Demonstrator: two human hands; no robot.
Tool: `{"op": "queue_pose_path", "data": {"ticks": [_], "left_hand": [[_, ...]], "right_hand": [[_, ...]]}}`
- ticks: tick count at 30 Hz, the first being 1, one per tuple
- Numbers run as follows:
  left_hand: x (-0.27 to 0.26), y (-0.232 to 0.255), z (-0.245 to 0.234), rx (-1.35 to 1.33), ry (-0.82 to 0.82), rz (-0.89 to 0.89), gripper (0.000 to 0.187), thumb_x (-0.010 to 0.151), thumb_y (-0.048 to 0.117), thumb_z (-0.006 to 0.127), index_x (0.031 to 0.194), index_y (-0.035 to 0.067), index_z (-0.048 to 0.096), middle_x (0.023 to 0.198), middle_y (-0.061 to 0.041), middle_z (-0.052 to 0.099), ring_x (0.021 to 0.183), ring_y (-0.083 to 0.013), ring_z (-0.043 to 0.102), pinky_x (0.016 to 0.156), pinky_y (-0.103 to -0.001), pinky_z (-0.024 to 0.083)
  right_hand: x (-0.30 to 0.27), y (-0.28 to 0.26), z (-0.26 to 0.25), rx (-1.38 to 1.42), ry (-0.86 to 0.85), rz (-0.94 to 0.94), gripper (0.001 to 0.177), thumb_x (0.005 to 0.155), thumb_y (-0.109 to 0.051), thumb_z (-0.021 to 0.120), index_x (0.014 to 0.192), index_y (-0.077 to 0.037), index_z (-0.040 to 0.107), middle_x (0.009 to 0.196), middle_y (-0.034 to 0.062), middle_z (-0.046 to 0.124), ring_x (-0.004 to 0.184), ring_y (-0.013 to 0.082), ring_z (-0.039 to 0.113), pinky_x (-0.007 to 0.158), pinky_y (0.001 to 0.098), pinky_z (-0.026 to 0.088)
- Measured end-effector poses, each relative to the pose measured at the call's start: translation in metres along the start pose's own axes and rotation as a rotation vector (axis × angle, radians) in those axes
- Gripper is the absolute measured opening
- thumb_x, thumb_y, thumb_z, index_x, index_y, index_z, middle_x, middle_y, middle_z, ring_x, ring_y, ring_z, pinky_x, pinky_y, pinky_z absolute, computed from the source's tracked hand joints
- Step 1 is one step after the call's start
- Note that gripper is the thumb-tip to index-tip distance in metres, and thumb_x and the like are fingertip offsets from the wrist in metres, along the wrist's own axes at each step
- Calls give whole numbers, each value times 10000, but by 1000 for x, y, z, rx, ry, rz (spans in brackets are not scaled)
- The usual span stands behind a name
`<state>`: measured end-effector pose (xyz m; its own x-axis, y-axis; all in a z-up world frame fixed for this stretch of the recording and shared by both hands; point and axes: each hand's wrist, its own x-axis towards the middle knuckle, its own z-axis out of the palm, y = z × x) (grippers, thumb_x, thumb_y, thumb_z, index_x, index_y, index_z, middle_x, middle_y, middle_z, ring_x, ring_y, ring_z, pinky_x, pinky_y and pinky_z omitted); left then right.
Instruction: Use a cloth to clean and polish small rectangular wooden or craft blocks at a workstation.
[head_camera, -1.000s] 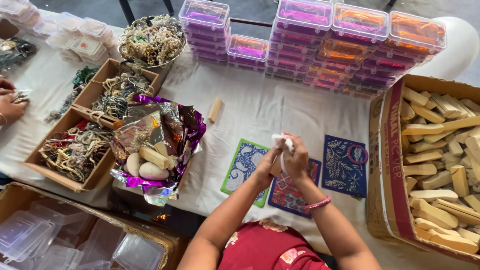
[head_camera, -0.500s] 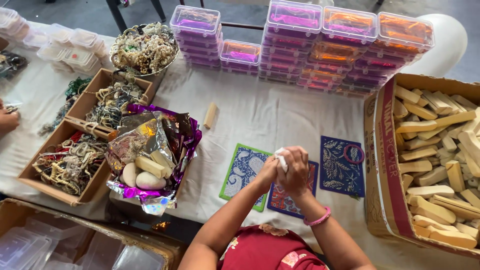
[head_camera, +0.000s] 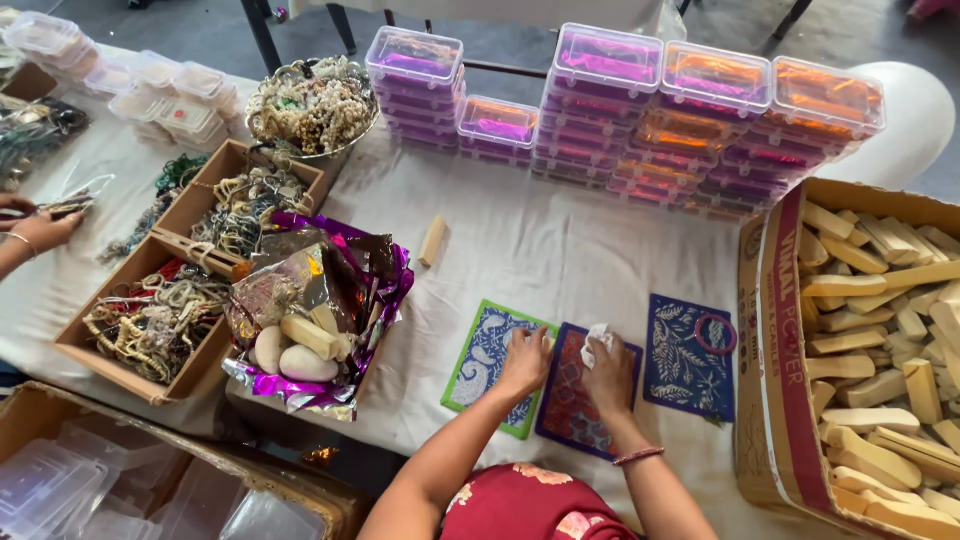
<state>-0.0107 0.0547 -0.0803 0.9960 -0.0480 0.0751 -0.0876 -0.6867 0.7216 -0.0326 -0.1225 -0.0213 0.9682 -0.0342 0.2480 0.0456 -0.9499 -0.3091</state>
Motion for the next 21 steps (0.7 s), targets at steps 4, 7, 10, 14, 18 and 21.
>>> {"op": "queue_pose_path", "data": {"ticks": [4,7,10,14,18,21], "left_hand": [[-7,40,-35,-51,3,-15,477,950,350,692,1334,80,605,1236,-261,563,1147,-449,558,985,-500,484],[5,46,-19,-215,38,-7,420,987,328,647,1350,116,645,1206,-182,665,1139,-345,635,995,-436,523],[16,47,-2,-1412,-191,-415,437,1066,329,516,1419,80,578,1276,-107,677,1135,-233,641,960,-373,534],[15,79,-54,-1845,-163,-532,407,1062,334,479,1413,146,564,1269,-76,684,1122,-198,673,955,-358,574],[11,94,-81,-1901,-252,-537,305,1060,259,563,1343,148,588,1200,-57,707,1068,-178,699,905,-339,593],[21,58,-38,-1898,-336,-467,234,1095,291,622,1246,114,598,1090,-72,706,939,-198,694,806,-362,599]], "right_hand": [[8,11,24,346,6,94,407,792,-206,792,1193,-173,733,1274,159,684,1154,317,654,982,424,520],[16,-12,14,926,-48,362,332,894,-197,799,1214,-131,737,1171,161,742,1018,249,719,878,359,544],[21,-51,-27,1146,-6,429,268,930,-150,795,1189,-91,759,1097,135,766,916,231,743,808,327,558],[28,-86,-91,670,82,50,242,881,-107,786,1118,-64,758,954,120,698,843,293,704,766,366,550],[37,-103,-108,433,172,-188,328,883,-124,690,1195,-26,702,1071,182,632,974,390,649,852,418,518],[60,-87,-64,707,44,33,377,1005,-240,595,1308,-17,612,1231,195,647,1137,369,649,982,411,501]]}}
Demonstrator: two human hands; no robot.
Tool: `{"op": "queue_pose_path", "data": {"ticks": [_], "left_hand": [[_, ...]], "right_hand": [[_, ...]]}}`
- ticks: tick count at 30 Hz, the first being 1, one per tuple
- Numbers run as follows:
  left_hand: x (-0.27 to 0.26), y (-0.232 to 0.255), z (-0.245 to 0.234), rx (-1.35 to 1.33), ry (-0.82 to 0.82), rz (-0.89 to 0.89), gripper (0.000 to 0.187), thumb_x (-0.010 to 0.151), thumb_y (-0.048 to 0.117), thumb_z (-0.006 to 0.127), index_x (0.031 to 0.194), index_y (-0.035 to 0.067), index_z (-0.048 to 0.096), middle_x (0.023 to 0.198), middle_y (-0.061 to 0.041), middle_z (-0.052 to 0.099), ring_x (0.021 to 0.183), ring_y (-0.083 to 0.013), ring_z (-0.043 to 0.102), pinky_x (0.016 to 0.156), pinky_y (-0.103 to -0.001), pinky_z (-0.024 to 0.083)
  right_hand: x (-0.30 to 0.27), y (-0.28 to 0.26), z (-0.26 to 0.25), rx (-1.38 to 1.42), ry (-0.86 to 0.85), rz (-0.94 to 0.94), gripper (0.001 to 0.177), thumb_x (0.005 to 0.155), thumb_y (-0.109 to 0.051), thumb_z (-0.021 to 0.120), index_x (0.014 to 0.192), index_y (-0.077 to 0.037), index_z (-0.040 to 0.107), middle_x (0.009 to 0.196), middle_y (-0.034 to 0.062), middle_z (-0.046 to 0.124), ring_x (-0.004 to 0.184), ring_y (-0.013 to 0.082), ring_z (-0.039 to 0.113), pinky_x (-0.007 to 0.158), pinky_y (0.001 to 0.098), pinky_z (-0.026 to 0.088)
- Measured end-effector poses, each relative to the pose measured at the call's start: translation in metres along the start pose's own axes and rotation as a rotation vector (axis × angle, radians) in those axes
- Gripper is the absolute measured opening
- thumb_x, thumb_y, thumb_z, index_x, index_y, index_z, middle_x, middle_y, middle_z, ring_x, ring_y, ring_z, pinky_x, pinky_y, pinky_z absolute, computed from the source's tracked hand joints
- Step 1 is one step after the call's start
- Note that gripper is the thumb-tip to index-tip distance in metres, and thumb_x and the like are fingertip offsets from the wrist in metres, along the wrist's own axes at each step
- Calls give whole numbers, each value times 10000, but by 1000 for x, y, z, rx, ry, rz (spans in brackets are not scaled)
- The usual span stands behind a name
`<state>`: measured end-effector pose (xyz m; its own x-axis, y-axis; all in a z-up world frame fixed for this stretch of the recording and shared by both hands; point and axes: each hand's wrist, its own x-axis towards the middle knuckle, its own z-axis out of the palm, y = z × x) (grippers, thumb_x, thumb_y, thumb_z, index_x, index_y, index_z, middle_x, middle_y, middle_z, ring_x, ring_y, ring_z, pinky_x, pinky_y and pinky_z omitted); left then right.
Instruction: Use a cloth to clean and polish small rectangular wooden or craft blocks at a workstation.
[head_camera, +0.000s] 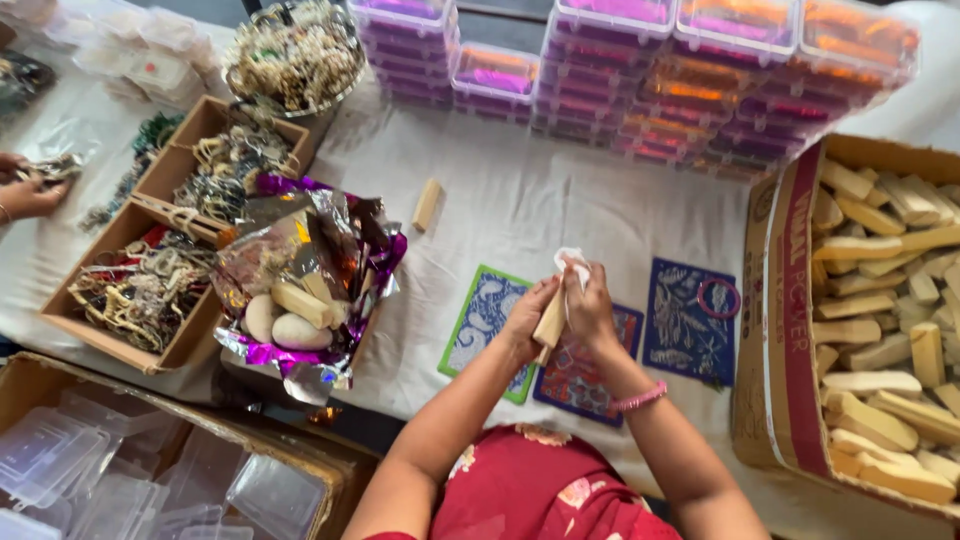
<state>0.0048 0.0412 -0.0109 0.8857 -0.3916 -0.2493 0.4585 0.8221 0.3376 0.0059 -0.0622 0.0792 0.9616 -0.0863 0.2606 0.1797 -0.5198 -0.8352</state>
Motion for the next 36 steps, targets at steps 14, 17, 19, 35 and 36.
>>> {"op": "queue_pose_path", "data": {"ticks": [14,17,19,35,36], "left_hand": [[16,41,-55,171,664,207,295,922,376,724,1089,145,650,856,-29,633,716,-160,598,590,-331,510],[37,13,-94,320,630,219,288,893,291,748,1127,145,665,917,-16,668,775,-167,635,648,-357,540],[37,3,-100,366,554,223,302,885,260,753,1145,129,677,949,-23,695,800,-179,650,681,-360,563],[7,-19,-31,153,364,78,371,979,233,501,1304,74,583,1070,-123,703,890,-235,711,757,-383,619],[-5,-20,-18,82,227,-19,408,974,275,446,1232,7,612,1007,-143,729,839,-251,746,706,-371,636]], "right_hand": [[-58,22,5,-244,-463,-29,655,752,-144,717,1404,-150,651,1378,180,581,1324,360,534,1091,456,460],[-47,4,0,-525,-528,-38,941,562,-297,913,1427,-105,597,1441,236,491,1339,422,438,1059,538,372],[-45,31,3,-596,-575,-29,1074,485,-372,1015,1421,-88,572,1464,245,456,1326,431,411,1031,555,354],[-59,16,-17,159,-223,-102,275,835,-139,835,1076,-30,765,1034,90,750,926,200,742,789,314,586],[-58,12,-18,143,-165,-147,263,856,-162,813,1076,-30,757,1045,97,736,930,213,735,789,318,578]]}}
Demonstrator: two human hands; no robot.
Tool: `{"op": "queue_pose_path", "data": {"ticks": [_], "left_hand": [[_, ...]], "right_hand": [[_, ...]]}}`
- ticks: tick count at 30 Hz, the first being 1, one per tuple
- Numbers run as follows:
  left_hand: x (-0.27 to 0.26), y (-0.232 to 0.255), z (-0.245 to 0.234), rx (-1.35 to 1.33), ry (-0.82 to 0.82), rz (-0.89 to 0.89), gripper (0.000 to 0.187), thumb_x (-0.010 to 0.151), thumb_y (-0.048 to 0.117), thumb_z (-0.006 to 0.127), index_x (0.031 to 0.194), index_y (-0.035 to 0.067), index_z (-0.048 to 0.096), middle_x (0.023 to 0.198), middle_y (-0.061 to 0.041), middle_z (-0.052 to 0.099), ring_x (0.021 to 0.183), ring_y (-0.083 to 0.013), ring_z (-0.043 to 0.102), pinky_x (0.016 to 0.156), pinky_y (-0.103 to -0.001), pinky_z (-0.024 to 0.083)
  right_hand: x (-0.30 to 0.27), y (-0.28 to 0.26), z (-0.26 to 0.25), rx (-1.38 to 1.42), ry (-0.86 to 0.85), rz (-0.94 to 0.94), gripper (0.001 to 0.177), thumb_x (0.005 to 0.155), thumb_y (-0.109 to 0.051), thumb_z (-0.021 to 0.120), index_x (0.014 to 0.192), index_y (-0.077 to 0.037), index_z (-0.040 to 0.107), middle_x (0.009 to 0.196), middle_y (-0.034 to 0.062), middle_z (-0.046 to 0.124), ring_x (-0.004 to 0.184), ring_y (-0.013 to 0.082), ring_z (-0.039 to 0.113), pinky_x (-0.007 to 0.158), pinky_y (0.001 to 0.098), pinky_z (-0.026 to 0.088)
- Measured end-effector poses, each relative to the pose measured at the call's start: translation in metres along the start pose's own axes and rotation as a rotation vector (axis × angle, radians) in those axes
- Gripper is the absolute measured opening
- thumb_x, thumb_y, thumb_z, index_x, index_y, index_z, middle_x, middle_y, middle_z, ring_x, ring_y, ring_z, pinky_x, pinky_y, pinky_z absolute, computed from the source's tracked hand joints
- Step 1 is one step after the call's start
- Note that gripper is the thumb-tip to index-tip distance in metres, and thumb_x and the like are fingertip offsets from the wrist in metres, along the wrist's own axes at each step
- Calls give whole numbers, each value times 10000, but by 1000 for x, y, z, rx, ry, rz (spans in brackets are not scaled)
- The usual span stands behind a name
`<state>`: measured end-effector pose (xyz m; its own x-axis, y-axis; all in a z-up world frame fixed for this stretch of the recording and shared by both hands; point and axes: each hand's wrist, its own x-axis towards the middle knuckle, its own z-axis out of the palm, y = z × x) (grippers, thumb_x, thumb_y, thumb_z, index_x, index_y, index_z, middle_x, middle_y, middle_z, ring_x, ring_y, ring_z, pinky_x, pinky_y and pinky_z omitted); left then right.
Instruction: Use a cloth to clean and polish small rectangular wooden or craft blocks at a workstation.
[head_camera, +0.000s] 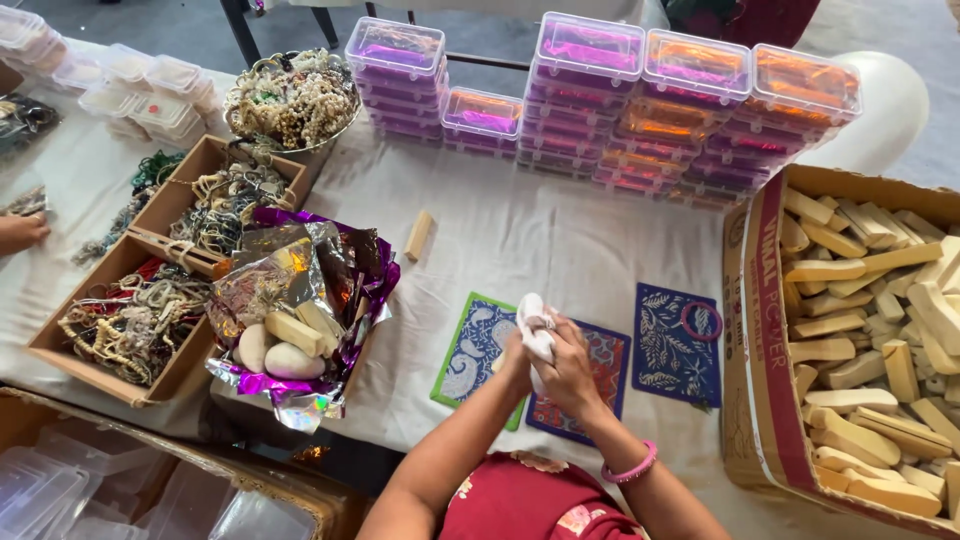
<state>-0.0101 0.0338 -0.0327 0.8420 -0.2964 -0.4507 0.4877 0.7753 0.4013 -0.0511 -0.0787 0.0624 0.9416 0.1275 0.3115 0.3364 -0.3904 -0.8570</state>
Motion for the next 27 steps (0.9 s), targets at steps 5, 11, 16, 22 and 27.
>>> {"op": "queue_pose_path", "data": {"ticks": [5,11,16,22,27], "left_hand": [[-26,-6,23,517,-50,25,394,1026,300,593,1243,-19,671,954,-112,735,754,-193,712,613,-304,589],[-72,33,73,755,-25,300,360,881,273,766,1161,68,669,989,-96,757,837,-178,724,692,-303,592],[-59,44,66,1370,409,969,303,892,299,813,1041,39,767,984,-141,701,885,-243,662,750,-373,551],[-48,56,57,719,171,447,524,949,251,684,1433,147,513,975,-157,687,817,-176,657,666,-297,558],[-47,22,78,603,-30,385,389,1051,246,532,1392,75,608,1140,-101,626,867,-170,603,686,-304,533]], "right_hand": [[29,64,-5,12,192,237,308,996,-261,659,1156,-1,697,1070,165,720,926,299,704,782,366,538],[25,79,-2,1008,184,889,413,1018,-414,481,1211,-88,644,1058,115,720,886,270,702,716,407,584],[-2,28,22,1212,79,1005,383,1023,-426,457,1224,-155,638,1064,22,724,878,164,721,700,351,597],[-2,-5,5,804,-32,943,298,994,-347,639,1153,-95,651,849,20,682,672,148,653,532,332,512],[45,15,0,691,433,610,310,1035,-324,592,1205,-66,613,1007,16,690,830,114,676,680,282,562]]}}
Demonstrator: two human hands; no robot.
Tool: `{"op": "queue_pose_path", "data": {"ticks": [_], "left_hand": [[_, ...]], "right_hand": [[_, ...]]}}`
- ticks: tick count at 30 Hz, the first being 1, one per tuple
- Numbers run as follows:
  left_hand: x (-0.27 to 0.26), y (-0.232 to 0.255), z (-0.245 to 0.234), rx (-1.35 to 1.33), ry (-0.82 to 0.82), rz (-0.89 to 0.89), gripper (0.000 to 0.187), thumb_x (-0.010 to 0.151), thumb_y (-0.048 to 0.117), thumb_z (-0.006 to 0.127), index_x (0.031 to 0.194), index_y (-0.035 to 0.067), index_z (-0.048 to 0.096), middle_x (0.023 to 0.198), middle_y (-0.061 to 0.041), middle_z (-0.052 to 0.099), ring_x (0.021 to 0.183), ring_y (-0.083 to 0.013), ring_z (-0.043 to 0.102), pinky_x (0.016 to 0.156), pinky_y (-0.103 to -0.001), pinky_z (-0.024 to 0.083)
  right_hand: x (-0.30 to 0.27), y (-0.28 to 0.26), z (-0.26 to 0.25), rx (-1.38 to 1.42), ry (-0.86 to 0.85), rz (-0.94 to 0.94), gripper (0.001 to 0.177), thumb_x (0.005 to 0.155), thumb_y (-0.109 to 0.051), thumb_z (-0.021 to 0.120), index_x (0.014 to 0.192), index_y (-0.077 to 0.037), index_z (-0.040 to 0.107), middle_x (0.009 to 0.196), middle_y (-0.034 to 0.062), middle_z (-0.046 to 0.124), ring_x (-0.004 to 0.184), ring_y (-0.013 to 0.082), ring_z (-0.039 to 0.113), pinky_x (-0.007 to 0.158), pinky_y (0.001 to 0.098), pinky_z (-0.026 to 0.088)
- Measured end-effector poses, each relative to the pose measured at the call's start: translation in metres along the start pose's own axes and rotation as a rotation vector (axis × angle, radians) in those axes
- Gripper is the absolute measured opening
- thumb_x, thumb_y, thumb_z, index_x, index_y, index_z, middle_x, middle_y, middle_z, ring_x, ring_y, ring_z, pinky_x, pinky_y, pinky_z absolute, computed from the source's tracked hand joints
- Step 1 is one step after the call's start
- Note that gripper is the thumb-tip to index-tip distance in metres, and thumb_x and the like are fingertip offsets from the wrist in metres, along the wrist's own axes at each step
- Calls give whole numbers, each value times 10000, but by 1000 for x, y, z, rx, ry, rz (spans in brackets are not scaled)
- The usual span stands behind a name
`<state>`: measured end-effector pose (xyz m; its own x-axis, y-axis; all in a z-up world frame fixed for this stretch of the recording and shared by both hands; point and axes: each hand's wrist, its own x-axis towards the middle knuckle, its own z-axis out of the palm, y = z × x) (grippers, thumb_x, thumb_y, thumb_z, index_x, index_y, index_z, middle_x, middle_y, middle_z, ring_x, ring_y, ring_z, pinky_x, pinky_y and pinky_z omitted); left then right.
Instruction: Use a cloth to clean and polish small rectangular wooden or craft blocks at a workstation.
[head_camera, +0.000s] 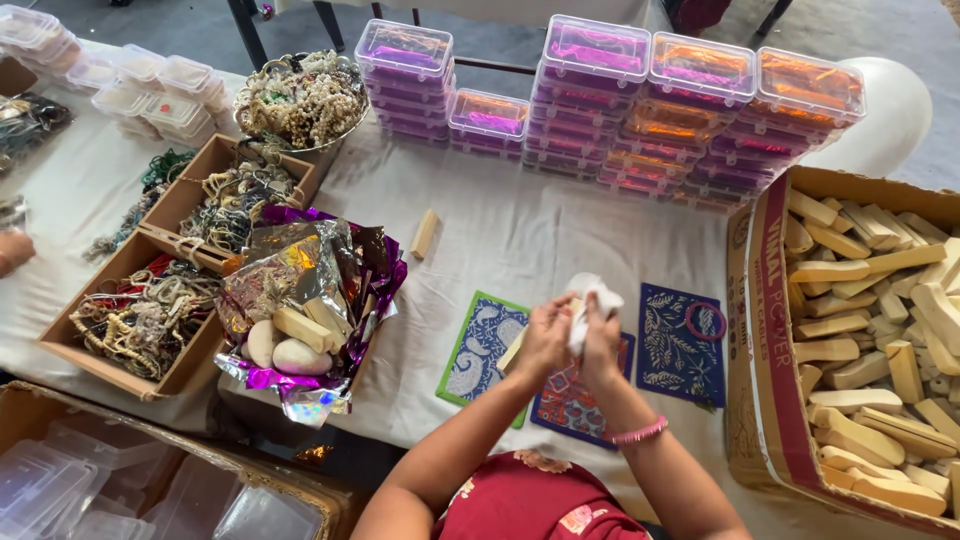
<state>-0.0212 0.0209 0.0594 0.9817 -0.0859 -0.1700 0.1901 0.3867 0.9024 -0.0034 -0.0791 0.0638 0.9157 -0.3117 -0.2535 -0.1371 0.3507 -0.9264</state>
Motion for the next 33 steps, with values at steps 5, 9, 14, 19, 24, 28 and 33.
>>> {"op": "queue_pose_path", "data": {"ticks": [5,9,14,19,24,28,33], "left_hand": [[8,-23,12,137,144,-28,422,1074,281,502,1428,57,552,1321,-139,459,1166,-207,569,974,-330,509],[23,8,2,-293,234,42,449,1047,305,402,1415,70,508,1359,-113,449,1181,-240,579,992,-361,541],[9,-28,8,-263,64,-63,417,1059,285,429,1383,39,521,1394,-197,468,1237,-299,534,1039,-417,474],[-16,18,25,196,195,4,404,1063,316,448,1373,117,615,1491,-90,393,1363,-224,448,1145,-408,443],[25,-52,-35,678,64,227,301,1060,401,558,1283,290,726,1383,-110,679,1290,-297,635,1129,-435,500],[4,-53,-54,1383,-26,249,251,984,306,634,1194,226,746,1502,-132,485,1381,-357,449,1122,-493,379],[-8,-74,-69,1588,-25,492,584,874,155,650,1440,108,516,1535,-208,486,1310,-355,484,1017,-456,449]], "right_hand": [[-17,-17,9,92,15,-8,377,1043,-258,526,1337,-24,562,1186,71,664,1015,180,669,852,320,560],[-64,11,8,33,-112,-5,487,1004,-225,483,1464,-65,477,1392,41,598,1221,181,600,996,324,491],[-19,16,-7,57,-152,8,457,1102,-354,477,1404,-13,503,1259,90,613,1096,205,621,927,350,514],[-19,-5,4,59,-128,133,428,1033,-383,484,1292,-56,581,1087,74,705,941,200,714,815,355,605],[-20,27,-8,140,-166,417,388,1021,-420,535,1267,-128,603,1034,25,703,888,180,700,727,376,569],[29,100,-69,-169,-102,214,362,1039,-352,630,1211,-37,675,1026,105,710,867,241,672,713,413,552],[16,70,-89,-1448,-274,-622,405,731,-114,730,1131,-165,769,1055,133,734,1000,341,703,845,425,573]]}}
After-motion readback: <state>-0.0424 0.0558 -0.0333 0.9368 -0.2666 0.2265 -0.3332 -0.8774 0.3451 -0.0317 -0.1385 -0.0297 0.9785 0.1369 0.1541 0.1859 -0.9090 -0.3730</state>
